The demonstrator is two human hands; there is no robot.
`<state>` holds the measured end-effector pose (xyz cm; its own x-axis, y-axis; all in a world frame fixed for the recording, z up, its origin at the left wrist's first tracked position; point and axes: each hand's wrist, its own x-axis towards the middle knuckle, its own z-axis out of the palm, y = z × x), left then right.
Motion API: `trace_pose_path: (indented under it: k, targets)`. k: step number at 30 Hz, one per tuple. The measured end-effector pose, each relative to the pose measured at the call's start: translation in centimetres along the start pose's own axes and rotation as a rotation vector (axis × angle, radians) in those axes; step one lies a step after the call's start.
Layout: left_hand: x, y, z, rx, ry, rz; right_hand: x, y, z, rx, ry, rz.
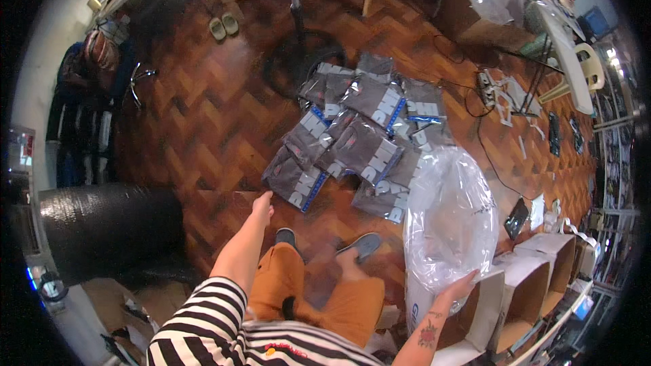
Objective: The person sits on the floor and places multiple individually packaged items into a large plastic bag. The person then moves to a desk and writes on a sheet of paper using a pen.
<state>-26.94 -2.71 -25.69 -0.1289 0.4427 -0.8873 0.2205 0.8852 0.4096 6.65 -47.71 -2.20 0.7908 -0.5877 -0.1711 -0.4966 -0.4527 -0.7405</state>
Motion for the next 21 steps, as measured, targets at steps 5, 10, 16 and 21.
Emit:
trace_pose_path:
  k: [5,10,16,21]
  targets:
    - [13.2,-8.9,-1.4,0.174,0.18,-0.148,0.5,8.1,8.6,0.228,0.137,-0.069]
    - [28.5,-12.2,1.2,0.107,0.077,-0.195,-0.9,6.5,12.0,0.549,0.115,-0.102]
    - [38.6,-11.3,1.6,-0.547,-0.331,0.092,2.4,14.5,13.1,0.923,-0.042,0.103]
    - [29.9,-7.3,9.5,-0.138,0.161,0.502,8.7,21.4,11.6,0.925,-0.213,0.24]
